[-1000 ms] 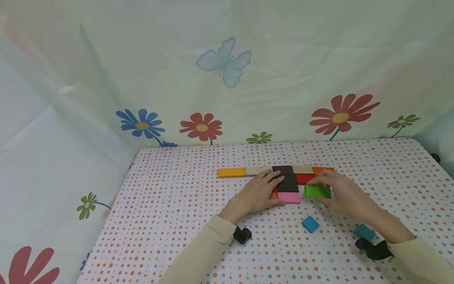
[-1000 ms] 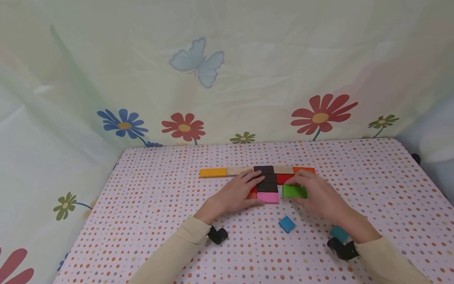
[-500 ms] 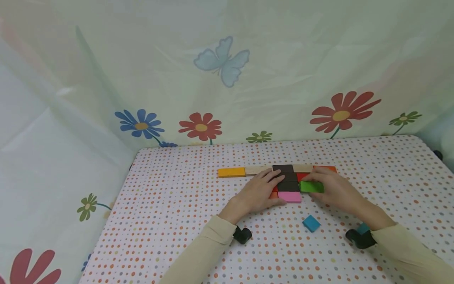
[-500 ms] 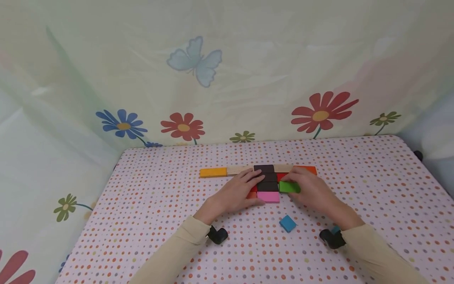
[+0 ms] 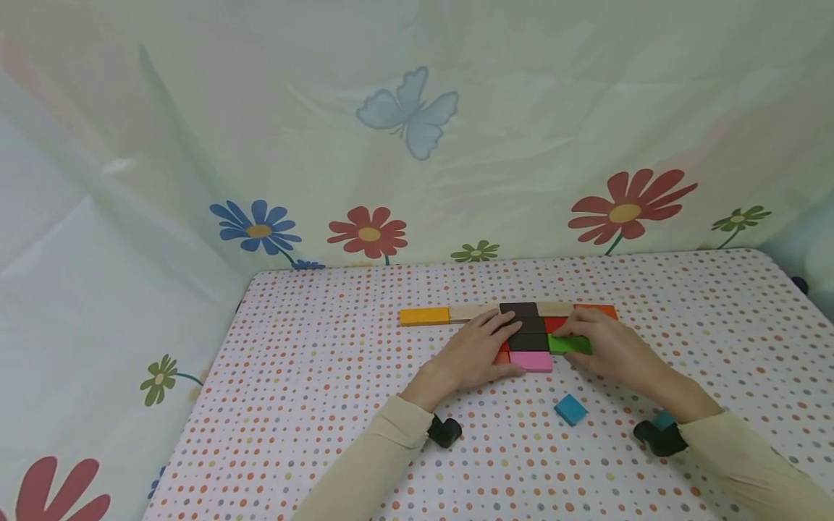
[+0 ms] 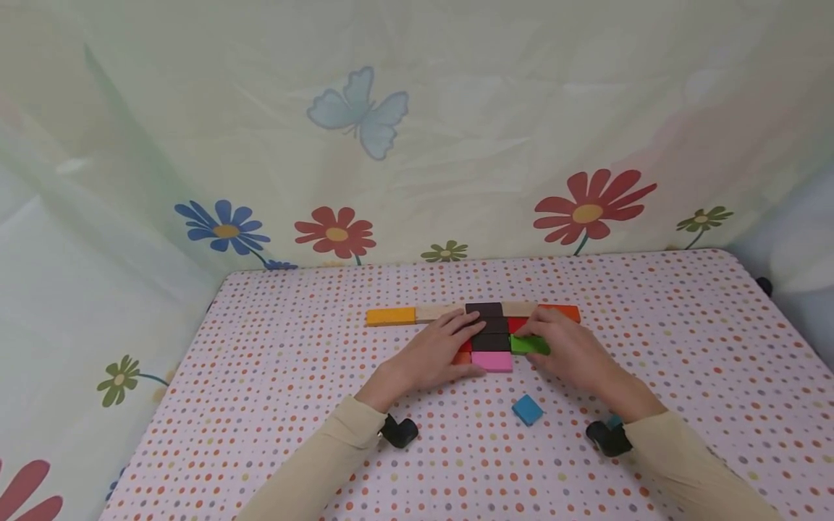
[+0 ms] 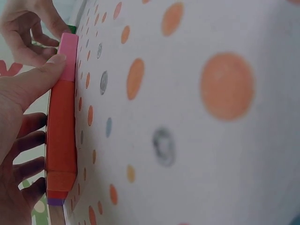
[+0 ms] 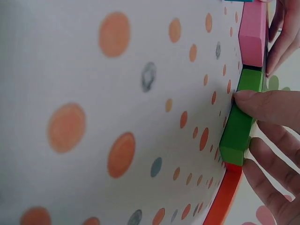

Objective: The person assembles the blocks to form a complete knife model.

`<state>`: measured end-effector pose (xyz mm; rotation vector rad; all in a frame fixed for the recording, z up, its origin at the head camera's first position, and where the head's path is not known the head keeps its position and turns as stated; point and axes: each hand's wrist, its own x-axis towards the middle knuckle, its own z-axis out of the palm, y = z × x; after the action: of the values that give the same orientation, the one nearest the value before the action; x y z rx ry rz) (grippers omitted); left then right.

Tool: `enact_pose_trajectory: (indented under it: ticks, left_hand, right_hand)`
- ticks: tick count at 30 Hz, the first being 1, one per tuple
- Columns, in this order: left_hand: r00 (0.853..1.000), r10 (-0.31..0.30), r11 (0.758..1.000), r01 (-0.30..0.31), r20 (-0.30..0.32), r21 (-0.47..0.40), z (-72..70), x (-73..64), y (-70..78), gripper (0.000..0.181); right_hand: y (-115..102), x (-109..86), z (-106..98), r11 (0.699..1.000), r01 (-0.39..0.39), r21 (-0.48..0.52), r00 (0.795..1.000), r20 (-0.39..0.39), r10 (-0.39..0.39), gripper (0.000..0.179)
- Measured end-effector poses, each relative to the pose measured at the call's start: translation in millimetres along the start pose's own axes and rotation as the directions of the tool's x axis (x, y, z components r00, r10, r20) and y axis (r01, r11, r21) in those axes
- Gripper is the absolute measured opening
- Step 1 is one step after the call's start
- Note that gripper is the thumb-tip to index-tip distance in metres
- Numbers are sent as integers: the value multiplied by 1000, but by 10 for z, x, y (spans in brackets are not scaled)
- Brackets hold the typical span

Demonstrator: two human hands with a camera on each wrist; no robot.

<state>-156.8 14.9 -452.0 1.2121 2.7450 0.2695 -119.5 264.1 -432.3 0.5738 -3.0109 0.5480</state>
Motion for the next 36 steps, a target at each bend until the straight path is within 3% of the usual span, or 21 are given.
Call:
enact_pose_trajectory:
  ticks: [10,15,19,24,30,33,36]
  left_hand:
    - [1000,7,1000,-7,-9,0,-3,-4,3,76]
    - [1000,19,1000,-19,-13,-2,-5,2,15,76]
    - [1000,20,1000,-20,-11,-3,-7,7,24,76]
    - [1000,18,1000,-18,-8,1,-14,-1,24,76]
    - [1000,8,1000,-8,-1,-5,-7,-10,4,76]
    - [1000,4,1000,-4,-2,-10,-3,-7,3,76]
    - [1000,4,1000,-4,-1,-11,-1,-5,6,76]
  right_hand:
    - [17,-1,-20,1000,17,-10,1000,1,-17,37]
    - [49,-75,-143,998,-4,55,1000,14,3,38]
    - [210,-225,-286,995,10,104,999,44,-14,39]
    - [513,-505,-384,987,-22,157,983,181,-7,40]
    - [787,-874,-304,938,91,334,962,213,-170,42]
    - [817,-981,-276,939,35,341,956,263,-131,44]
    - [805,-1041,-279,961,-25,275,957,284,-57,44]
